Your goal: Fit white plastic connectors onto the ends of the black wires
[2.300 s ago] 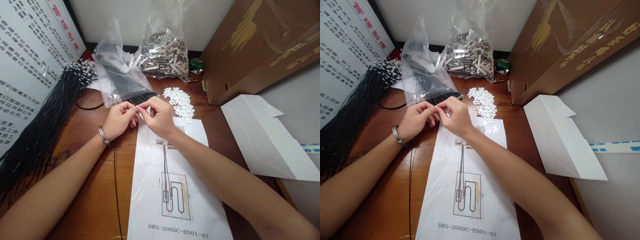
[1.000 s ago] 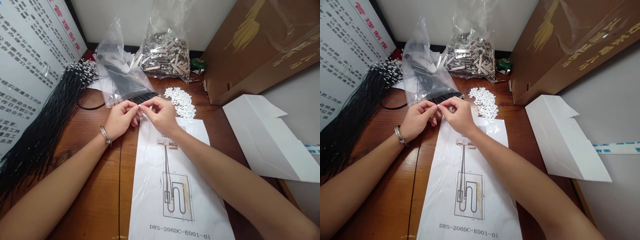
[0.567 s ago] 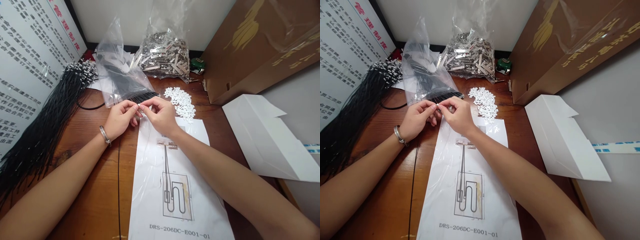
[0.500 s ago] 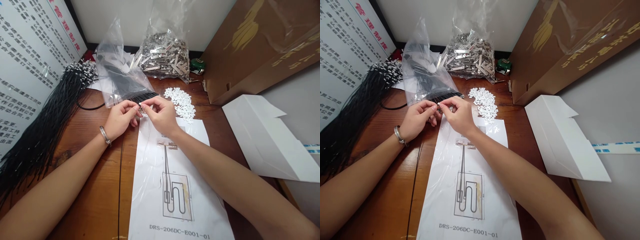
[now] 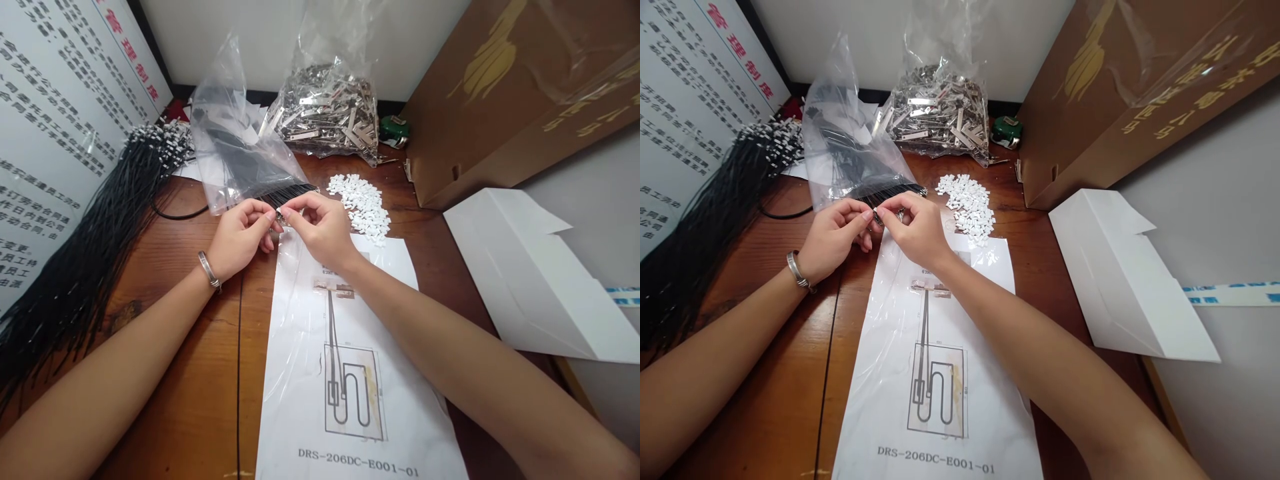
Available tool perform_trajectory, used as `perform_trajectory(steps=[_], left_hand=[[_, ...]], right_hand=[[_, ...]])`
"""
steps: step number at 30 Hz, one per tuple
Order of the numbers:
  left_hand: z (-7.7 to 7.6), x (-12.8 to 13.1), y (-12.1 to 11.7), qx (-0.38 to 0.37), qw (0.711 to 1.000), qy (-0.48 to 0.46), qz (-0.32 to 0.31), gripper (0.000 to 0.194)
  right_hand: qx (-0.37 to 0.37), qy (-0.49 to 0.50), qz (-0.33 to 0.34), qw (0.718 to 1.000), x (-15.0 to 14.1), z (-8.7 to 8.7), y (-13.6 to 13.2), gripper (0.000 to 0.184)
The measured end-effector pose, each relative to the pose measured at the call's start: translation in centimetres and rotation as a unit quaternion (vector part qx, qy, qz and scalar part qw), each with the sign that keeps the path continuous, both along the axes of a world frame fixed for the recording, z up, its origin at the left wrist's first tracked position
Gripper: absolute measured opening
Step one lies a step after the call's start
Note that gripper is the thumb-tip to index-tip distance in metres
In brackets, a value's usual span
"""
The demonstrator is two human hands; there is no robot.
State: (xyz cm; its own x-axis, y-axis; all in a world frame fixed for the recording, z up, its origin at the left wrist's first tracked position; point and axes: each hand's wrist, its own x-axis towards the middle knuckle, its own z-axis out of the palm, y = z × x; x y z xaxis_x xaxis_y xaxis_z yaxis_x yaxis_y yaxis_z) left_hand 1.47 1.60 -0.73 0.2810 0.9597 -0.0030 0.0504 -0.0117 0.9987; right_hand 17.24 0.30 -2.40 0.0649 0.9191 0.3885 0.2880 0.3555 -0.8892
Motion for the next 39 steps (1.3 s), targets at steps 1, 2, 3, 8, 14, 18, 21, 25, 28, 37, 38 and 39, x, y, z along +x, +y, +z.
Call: perform_trajectory(steps=[1, 2, 3, 8, 14, 18, 21, 25, 28, 37, 38, 39], left_hand=[[-0.06, -0.04, 0.02, 0.002, 1.000, 0.000, -0.004, 0.014], [-0.13, -0.08, 0.03, 0.005, 1.000, 0.000, -0.008, 0.015], [-0.18, -0.11, 0.04, 0.007, 1.000, 0.000, -0.012, 0.016], [-0.24, -0.13, 0.00, 0.008, 1.000, 0.005, -0.022, 0.019], [0.02, -0.18, -0.07, 0.011, 0.999, 0.005, -0.031, 0.021], [0.18, -0.23, -0.10, 0.006, 0.999, -0.005, -0.039, 0.019], [0.32, -0.19, -0.16, -0.003, 0.999, -0.008, -0.045, 0.020], [0.40, -0.14, -0.21, -0.002, 0.998, -0.002, -0.056, 0.021], [0.36, -0.11, -0.23, 0.002, 0.998, -0.001, -0.061, 0.021], [0.09, -0.21, -0.13, 0.017, 0.997, 0.009, -0.069, 0.022], [0.07, -0.24, -0.11, 0.017, 0.997, 0.010, -0.070, 0.023], [0.05, -0.27, -0.09, 0.017, 0.997, 0.011, -0.071, 0.023]], right_hand=[[-0.008, 0.006, 0.003, 1.000, 0.04, -0.04, 0.05, 0.011], [-0.015, 0.014, 0.007, 1.000, 0.08, -0.09, 0.10, 0.012], [-0.022, 0.021, 0.011, 0.999, 0.10, -0.12, 0.14, 0.013], [-0.062, 0.030, 0.047, 0.997, 0.13, -0.22, 0.32, 0.012], [-0.063, 0.015, 0.120, 0.991, 0.30, -0.38, 0.30, 0.019], [-0.058, -0.014, 0.149, 0.987, 0.47, -0.44, 0.24, 0.026], [-0.050, -0.014, 0.149, 0.987, 0.50, -0.54, 0.27, 0.027], [-0.038, -0.005, 0.149, 0.988, 0.47, -0.66, 0.28, 0.028], [-0.036, 0.004, 0.149, 0.988, 0.43, -0.60, 0.24, 0.027], [-0.037, 0.005, 0.140, 0.989, 0.34, -0.49, 0.23, 0.026], [-0.037, 0.004, 0.141, 0.989, 0.33, -0.50, 0.21, 0.027], [-0.036, 0.003, 0.143, 0.989, 0.34, -0.50, 0.19, 0.027]])
